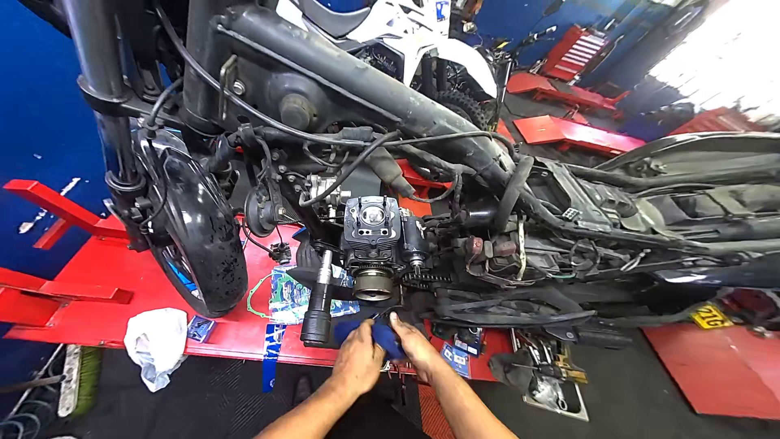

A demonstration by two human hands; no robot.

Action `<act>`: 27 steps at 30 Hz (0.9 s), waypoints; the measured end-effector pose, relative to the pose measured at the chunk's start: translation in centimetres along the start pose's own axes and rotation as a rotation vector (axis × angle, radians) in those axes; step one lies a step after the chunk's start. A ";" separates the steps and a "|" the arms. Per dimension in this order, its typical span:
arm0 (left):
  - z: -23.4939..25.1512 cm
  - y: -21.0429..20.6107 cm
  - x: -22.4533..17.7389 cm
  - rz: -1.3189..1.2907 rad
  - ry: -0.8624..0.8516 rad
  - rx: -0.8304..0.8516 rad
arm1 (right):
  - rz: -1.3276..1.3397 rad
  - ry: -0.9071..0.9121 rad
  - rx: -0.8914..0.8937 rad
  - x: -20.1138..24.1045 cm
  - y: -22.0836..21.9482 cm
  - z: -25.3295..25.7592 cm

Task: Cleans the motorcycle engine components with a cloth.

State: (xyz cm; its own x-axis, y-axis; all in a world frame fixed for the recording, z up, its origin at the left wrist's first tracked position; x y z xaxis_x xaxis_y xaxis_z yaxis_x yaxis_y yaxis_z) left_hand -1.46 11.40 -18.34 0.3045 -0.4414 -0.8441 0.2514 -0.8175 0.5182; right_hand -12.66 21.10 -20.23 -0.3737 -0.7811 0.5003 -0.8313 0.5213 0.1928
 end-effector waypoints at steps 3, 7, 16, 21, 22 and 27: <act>-1.7 -0.6 -5.1 0.171 -0.384 -0.042 | 0.482 0.120 0.602 0.0 -5.4 -5.8; -1.6 3.2 -9.0 0.239 -0.881 -0.480 | 0.578 0.296 0.784 3.5 -6.0 -9.9; 1.8 7.0 -3.5 -0.302 -0.232 -0.673 | 0.031 0.274 0.469 -1.2 -3.5 -9.1; 3.9 9.2 -6.6 0.447 -0.352 -0.576 | -0.031 0.023 0.127 -10.4 3.2 -5.4; 5.7 7.4 -6.9 0.595 -0.320 -0.402 | -0.078 -0.022 0.020 -12.6 5.0 -4.3; 11.0 0.4 -8.7 1.057 -0.531 -0.080 | -0.311 -0.171 -0.142 -21.9 9.8 -1.6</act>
State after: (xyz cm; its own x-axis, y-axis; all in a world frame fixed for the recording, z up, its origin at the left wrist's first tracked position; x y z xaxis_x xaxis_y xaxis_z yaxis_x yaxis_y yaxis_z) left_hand -14.09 10.83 -12.29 -0.0186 -0.9976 0.0666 0.1665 0.0626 0.9840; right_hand -12.00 43.86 -27.91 -0.1852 -0.9493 0.2539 -0.8552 0.2830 0.4343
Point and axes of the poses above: each hand's wrist, its own z-axis towards the middle knuckle, its own y-axis out of the back of the hand, x = y × z, the point moved 9 cm from there along z, towards the middle knuckle, and after that the axes turned 14 degrees about -y, right-handed, at the moved point
